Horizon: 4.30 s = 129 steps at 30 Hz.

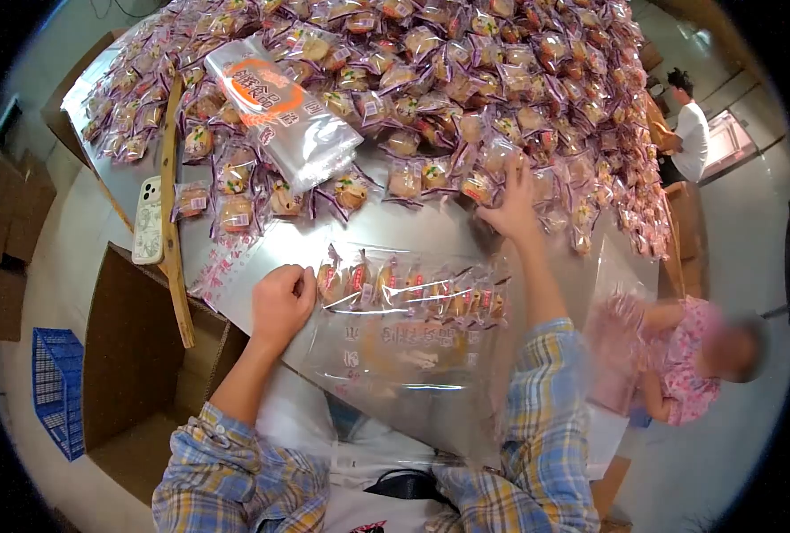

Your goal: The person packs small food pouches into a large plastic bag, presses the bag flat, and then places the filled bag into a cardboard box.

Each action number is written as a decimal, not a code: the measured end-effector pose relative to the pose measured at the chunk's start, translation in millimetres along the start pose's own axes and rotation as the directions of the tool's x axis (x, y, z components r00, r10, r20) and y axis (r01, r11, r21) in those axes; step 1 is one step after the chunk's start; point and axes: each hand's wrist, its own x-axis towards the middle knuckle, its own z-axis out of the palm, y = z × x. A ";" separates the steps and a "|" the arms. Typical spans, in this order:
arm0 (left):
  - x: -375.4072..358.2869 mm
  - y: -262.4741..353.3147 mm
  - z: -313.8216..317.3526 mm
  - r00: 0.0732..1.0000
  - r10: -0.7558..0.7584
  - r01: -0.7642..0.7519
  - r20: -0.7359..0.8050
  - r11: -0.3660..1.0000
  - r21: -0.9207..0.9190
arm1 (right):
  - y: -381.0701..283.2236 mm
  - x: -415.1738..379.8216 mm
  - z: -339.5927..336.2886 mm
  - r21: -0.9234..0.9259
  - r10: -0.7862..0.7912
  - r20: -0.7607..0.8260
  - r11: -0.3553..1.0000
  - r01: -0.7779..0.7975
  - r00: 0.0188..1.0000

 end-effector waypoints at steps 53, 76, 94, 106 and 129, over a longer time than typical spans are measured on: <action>-1.0 -2.9 4.1 0.998 -0.041 0.039 0.045 0.998 0.053 | -22.3 -1.6 -96.0 0.409 0.060 -0.353 0.907 0.096 0.934; -118.0 110.5 -84.2 0.684 0.556 -0.661 0.473 0.746 0.078 | -190.1 -431.8 -145.8 0.909 0.183 0.387 0.090 -0.407 0.904; -110.8 129.3 -92.5 0.925 0.366 -0.337 0.103 0.915 -0.221 | -216.7 -338.7 -111.0 0.745 -0.255 0.368 0.656 -0.120 0.894; -117.5 128.9 -93.6 0.912 0.382 -0.289 0.151 0.857 -0.426 | -184.5 -289.5 -90.3 0.288 0.016 0.309 0.951 -0.110 0.951; -26.7 -13.2 -31.8 0.985 -0.157 0.174 0.077 0.918 -0.356 | -185.3 -297.1 -58.3 -0.083 -0.191 -0.172 0.980 0.179 0.966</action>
